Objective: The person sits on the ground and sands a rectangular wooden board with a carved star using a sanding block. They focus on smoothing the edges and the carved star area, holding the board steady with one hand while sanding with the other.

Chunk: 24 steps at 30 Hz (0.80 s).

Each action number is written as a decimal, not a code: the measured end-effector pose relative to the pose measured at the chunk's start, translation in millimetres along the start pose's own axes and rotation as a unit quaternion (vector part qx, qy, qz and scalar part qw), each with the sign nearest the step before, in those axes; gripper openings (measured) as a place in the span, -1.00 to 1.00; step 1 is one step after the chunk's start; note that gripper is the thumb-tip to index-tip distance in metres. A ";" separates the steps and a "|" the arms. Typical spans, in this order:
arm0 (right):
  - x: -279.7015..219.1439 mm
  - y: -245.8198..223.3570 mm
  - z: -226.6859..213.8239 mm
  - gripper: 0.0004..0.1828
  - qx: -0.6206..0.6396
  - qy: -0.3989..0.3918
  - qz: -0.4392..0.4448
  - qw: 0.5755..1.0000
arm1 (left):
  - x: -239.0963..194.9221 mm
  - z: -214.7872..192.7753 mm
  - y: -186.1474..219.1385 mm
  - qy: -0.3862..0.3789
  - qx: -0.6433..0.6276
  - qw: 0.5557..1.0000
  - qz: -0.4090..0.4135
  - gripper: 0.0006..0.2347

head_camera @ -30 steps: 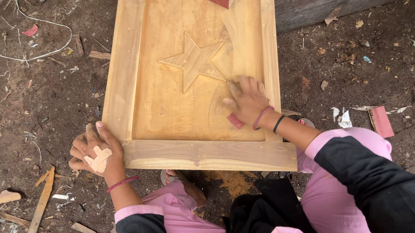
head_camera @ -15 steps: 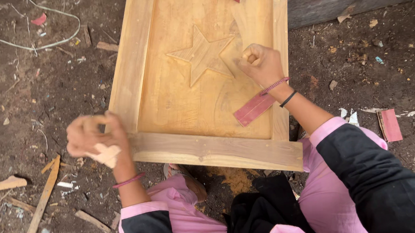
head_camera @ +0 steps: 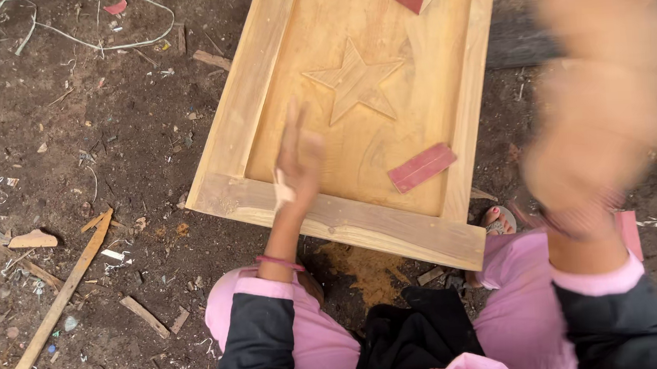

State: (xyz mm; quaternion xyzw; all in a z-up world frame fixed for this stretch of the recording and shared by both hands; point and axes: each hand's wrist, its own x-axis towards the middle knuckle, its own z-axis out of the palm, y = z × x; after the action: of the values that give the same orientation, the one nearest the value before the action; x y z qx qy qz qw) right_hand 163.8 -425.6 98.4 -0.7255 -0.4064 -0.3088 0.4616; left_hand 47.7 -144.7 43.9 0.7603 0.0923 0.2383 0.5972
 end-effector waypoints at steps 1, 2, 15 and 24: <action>-6.9 -4.4 -3.3 -0.75 0.009 0.015 -0.001 1.000 | 4.0 3.8 -0.5 -0.012 -0.284 0.953 -0.104 -0.22; -14.4 -8.9 -0.1 -0.73 0.015 0.005 -0.007 1.000 | 8.7 6.4 -1.1 -0.027 -0.538 0.819 -0.199 -0.19; -19.6 -23.0 110.0 -0.43 0.143 -0.017 0.160 0.976 | -33.4 54.9 52.6 0.085 -0.369 0.925 -0.047 -0.44; -6.0 -83.9 33.7 -0.19 0.474 0.007 0.319 0.821 | -7.6 108.1 -6.9 0.084 0.307 0.921 0.225 -0.41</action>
State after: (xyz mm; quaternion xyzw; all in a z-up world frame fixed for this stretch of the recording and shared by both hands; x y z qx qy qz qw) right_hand 89.9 -376.0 115.7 -0.5036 -0.2455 0.0811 0.8243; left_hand 93.2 -239.5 16.7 0.8843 0.0376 0.3893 0.2552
